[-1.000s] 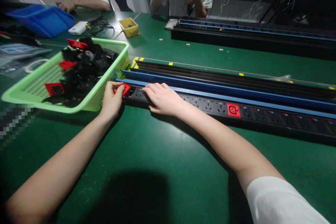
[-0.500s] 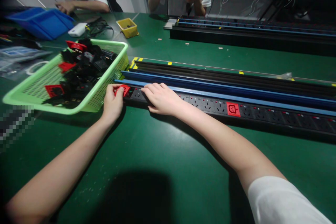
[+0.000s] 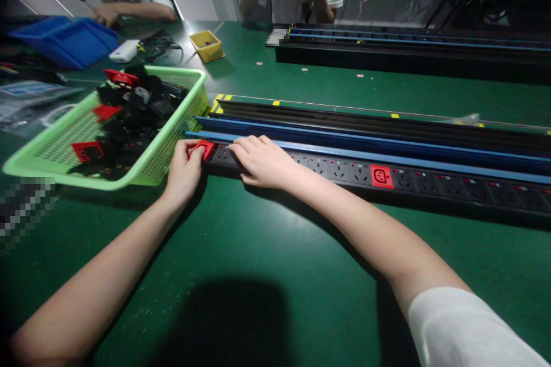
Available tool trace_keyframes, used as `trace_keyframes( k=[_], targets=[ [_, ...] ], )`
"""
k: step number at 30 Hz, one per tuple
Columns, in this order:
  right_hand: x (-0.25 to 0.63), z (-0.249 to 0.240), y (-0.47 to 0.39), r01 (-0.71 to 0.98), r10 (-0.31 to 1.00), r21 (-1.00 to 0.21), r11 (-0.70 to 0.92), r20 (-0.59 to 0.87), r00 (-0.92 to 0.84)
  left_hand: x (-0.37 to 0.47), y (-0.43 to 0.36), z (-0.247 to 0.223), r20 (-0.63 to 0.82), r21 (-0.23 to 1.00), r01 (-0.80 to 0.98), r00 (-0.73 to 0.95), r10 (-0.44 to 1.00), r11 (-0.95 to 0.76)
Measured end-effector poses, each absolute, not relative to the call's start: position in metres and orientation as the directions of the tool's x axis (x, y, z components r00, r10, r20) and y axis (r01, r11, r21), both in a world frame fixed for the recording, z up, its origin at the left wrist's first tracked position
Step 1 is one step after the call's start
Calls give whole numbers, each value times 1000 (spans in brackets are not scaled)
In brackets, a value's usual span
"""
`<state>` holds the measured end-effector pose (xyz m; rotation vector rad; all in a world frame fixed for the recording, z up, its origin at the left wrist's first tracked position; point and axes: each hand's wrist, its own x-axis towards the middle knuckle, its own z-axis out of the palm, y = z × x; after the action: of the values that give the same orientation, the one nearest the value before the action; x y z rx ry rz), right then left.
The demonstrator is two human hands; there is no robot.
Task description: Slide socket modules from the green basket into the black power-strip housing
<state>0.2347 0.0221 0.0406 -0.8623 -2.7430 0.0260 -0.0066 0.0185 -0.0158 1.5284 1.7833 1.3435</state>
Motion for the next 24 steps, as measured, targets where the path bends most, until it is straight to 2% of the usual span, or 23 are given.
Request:
trace_keyframes(
  k=[5,14,20,24],
  targets=[
    [234,40,22,560,564,-97,823,254,-785,-4,12,-13,326,748,658,-249,912,-88],
    [234,40,22,560,561,-83,824,255,-788,-4,11,-15,384,717,675,-174,907,-174],
    [234,41,22,567,565,-72,821,252,-786,-5,18,-16,272,879,450,-203,941,-158],
    [234,41,21,565,558,-53,823,257,-789,-3,21,-15,205,939,320,-236,950,-124]
  ],
)
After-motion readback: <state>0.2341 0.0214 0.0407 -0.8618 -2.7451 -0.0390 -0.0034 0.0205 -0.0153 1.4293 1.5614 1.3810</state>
